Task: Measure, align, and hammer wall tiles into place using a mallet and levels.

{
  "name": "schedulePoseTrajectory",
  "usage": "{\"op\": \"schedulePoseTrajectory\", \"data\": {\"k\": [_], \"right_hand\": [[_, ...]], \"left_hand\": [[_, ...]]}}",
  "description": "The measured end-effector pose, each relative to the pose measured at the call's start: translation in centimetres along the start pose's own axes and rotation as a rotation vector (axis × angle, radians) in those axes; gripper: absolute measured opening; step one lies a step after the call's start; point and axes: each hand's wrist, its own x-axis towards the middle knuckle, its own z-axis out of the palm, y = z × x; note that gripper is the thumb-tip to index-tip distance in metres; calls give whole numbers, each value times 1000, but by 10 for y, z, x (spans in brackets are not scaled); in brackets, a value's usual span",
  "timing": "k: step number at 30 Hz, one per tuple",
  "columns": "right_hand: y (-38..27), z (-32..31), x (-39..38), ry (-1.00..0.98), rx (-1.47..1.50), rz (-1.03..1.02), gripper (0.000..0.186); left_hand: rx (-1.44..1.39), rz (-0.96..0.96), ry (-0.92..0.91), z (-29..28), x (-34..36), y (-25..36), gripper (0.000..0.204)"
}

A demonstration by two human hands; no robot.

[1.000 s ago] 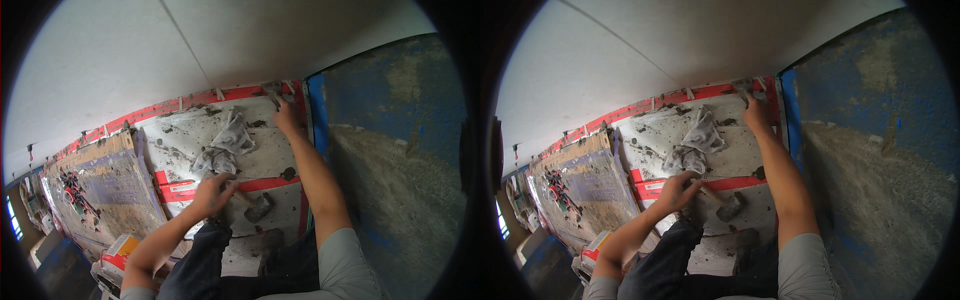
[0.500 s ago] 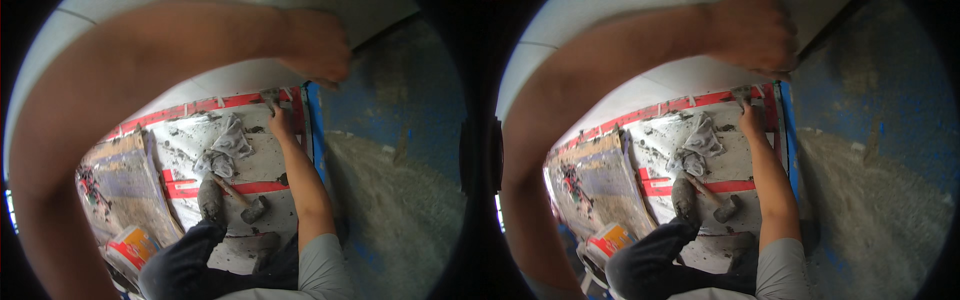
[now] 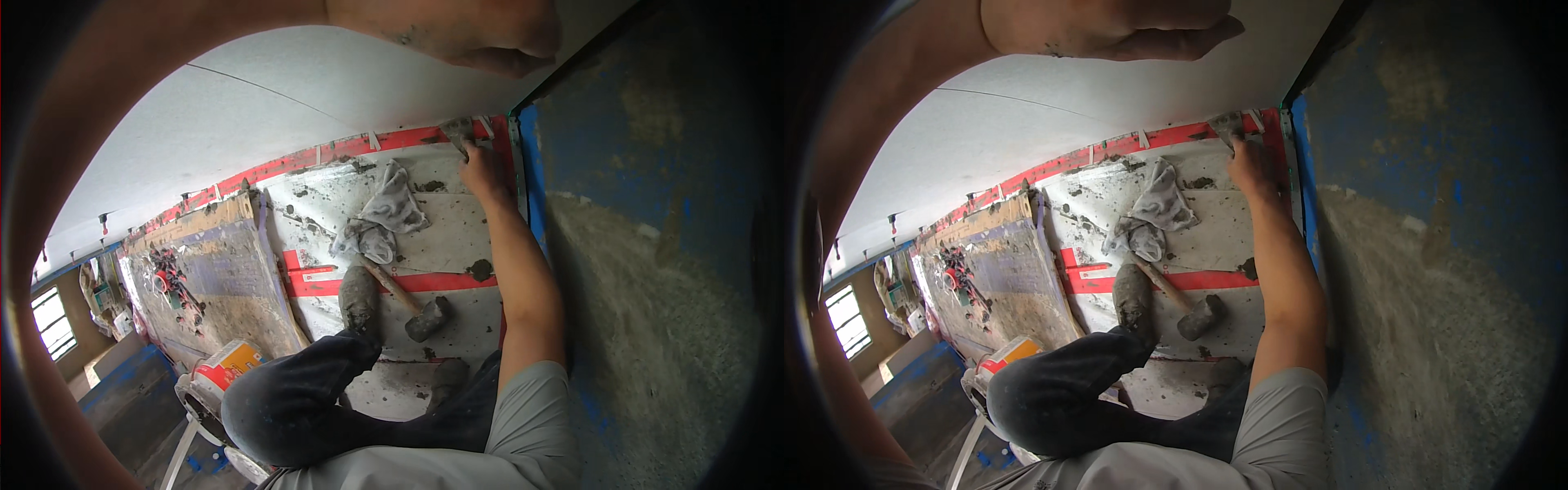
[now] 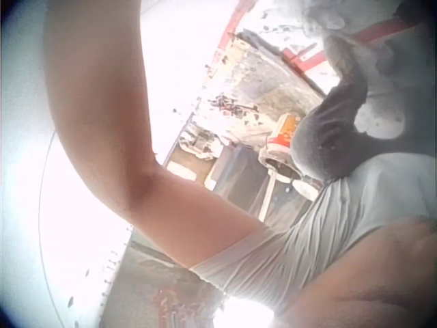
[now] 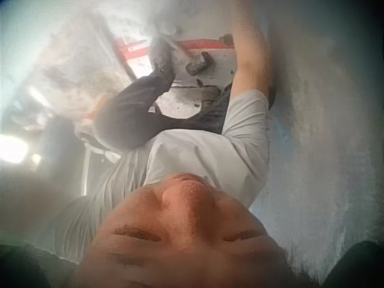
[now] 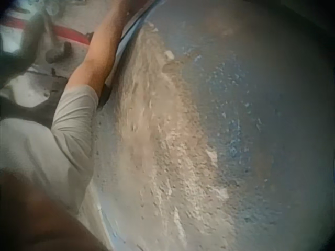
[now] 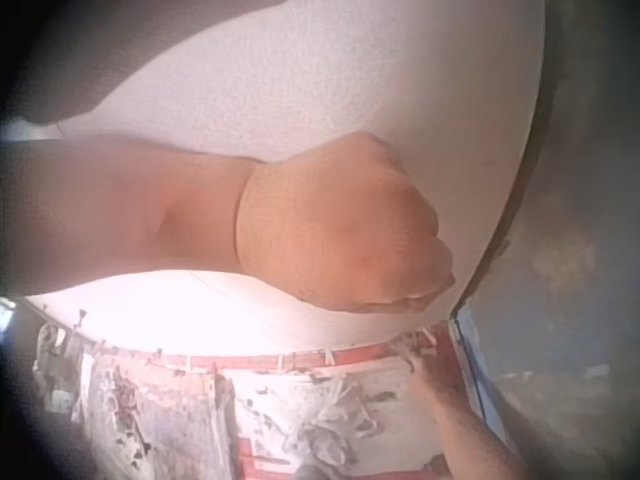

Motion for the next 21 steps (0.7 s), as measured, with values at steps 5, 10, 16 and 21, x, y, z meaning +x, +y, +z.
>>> {"op": "schedulePoseTrajectory", "data": {"k": [5, 10, 16, 21], "right_hand": [[4, -6, -2, -15, -96, -11, 52], [4, -13, -4, 77, -252, -50, 43], [-95, -83, -40, -74, 52, -249, 40], [-147, -110, -103, -338, 398, -213, 37]], "left_hand": [[-91, -172, -595, -22, 18, 10, 29], [-747, -1228, 317, 36, -10, 136, 37], [-2392, -1988, 1177, 131, -87, 315, 88], [-2499, -1741, 1573, 148, -88, 350, 102]]}}
